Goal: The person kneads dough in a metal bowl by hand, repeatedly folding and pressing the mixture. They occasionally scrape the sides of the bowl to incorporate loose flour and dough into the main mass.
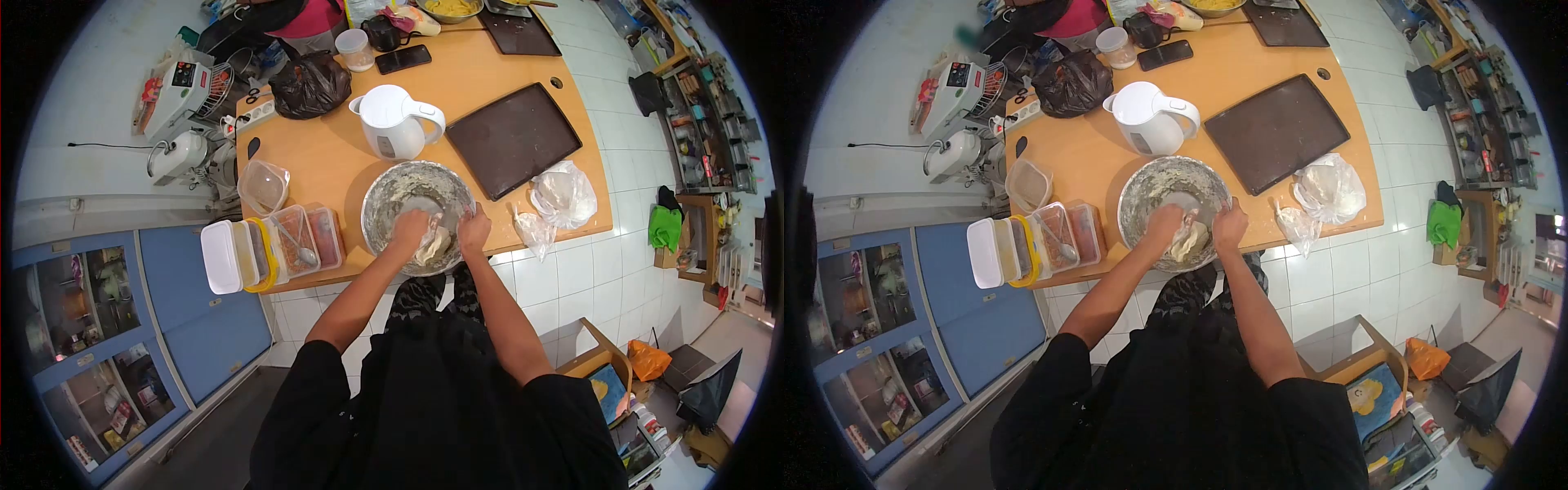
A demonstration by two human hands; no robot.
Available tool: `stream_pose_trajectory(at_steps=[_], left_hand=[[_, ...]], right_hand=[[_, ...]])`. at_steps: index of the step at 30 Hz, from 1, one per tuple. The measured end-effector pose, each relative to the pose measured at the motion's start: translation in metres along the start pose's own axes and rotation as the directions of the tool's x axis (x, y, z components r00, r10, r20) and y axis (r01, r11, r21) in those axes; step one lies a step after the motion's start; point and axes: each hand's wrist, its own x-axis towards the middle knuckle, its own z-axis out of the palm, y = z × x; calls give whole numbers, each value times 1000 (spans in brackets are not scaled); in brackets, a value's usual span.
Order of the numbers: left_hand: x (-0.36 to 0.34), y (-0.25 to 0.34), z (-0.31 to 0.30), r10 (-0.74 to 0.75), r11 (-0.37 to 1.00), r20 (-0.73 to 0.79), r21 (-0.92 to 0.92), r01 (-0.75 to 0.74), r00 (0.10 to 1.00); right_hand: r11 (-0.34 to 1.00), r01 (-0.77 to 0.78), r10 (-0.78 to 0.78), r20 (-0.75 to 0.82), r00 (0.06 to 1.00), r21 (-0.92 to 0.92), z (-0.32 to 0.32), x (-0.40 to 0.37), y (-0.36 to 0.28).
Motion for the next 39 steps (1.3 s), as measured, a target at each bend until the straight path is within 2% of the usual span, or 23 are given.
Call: stream_pose_trajectory(at_steps=[1,4,7,10,13,16,19,22,28,31,34,37,39], left_hand=[[8,0,-1,20,997,79,68,-25,997],[27,3,-4,245,956,60,149,-252,968],[38,-24,54,65,992,288,88,-94,955],[-10,-5,33,169,970,0,179,-167,986],[-34,-8,42,273,951,-236,211,-225,933],[-33,-13,49,446,860,-134,338,-383,885],[-29,-9,55,419,902,-86,156,-403,904],[-27,14,29,288,955,-33,82,-284,957],[5,1,58,282,956,-158,131,-263,946],[25,-6,64,253,967,-82,59,-249,964],[40,-12,73,222,975,-64,32,-221,973],[49,-15,83,185,982,-187,-8,-190,965],[57,-18,88,163,986,-182,49,-157,970]], right_hand=[[1000,-11,11,7,1000,-9,-1,1,-3],[1000,-6,6,14,1000,-30,-5,-2,-9],[1000,-13,13,-5,1000,0,-7,-5,-11],[999,25,-26,-39,999,-33,-5,-4,-9],[999,31,-31,3,1000,14,-3,-1,-8],[1000,-17,17,-4,1000,0,-3,-1,-10],[1000,7,-7,-5,1000,-22,-3,-1,-11],[999,-45,45,5,999,-8,0,1,-10],[998,-68,69,67,995,-18,-4,3,-10],[995,-90,85,84,993,49,-3,4,-7],[992,-18,9,68,998,123,-5,4,-7],[999,-17,13,81,997,50,-8,4,-7],[997,25,-30,69,997,75,-6,6,-4]])
